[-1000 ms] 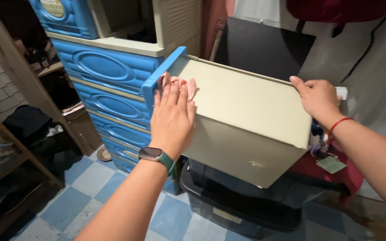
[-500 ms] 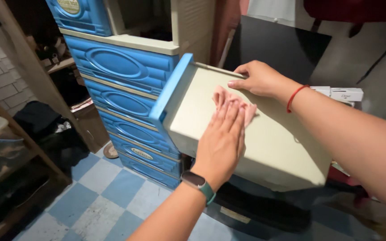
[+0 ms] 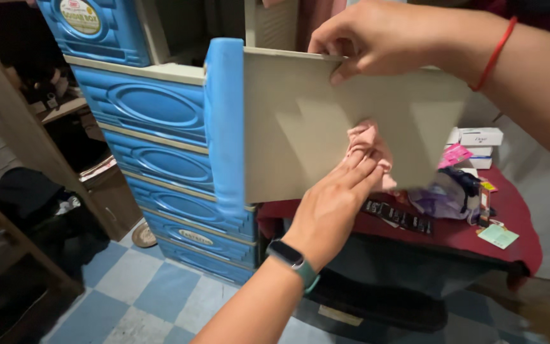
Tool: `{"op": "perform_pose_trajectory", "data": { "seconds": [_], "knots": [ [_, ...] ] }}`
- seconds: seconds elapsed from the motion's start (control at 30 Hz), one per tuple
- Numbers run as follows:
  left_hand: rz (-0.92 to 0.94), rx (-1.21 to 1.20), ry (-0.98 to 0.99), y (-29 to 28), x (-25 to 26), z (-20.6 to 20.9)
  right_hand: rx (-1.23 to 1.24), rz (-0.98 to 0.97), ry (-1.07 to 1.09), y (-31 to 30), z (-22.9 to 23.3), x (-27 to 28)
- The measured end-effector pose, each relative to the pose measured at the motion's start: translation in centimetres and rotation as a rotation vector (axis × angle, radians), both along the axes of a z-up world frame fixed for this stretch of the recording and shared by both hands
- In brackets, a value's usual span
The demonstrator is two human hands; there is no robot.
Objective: The person wipes the exterior of a plastic storage bin with a cloth, then cleans a small portable fan. They place the fan and other items into the bin and continue handling various personal care items on a nearby table.
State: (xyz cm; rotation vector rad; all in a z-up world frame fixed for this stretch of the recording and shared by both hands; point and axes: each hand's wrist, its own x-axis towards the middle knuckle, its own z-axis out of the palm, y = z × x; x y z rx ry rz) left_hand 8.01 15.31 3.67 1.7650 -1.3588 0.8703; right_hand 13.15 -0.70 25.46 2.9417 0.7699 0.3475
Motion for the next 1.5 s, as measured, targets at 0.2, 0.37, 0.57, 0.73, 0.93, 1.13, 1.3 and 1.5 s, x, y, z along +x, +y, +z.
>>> {"op": "perform_pose_trajectory", "data": {
  "seconds": [0.2,0.37,0.57,0.73,0.93,1.13,1.3,1.5],
  "knots": [
    [-0.028,-0.013,0.041,-3.3,1.2,-1.0,-0.079,0.200,-0.224,-1.7,-3.8,0.8],
    [-0.093,0.045,0.071,-5.3,0.7,-3.5,-0.187,0.343,-0.366,-6.3,-8.1,3.0],
    [0.000,0.089,0.121,-10.9,1.2,-4.8,-0.185,0.424,-0.438,-12.8,-11.3,6.7],
    [0.075,0.140,0.155,-16.7,1.4,-5.0,-0.019,0.568,-0.438,-17.2,-14.2,9.9],
    [0.205,0.058,0.362,-20.5,2.6,-5.7,-0.062,0.680,-0.427,-20.2,-17.7,14.2],
    [0.306,0.012,0.265,-21.1,3.6,-5.2,0.032,0.529,-0.232,-22.7,-20.7,15.4],
    [0.334,-0.065,0.290,-22.4,4.4,-3.6,0.635,0.359,-0.078,-25.1,-22.2,14.3],
    [0.210,-0.297,0.423,-24.7,5.9,-2.5,1.818,0.200,0.598,-24.2,-25.1,6.2]
  ]
}}
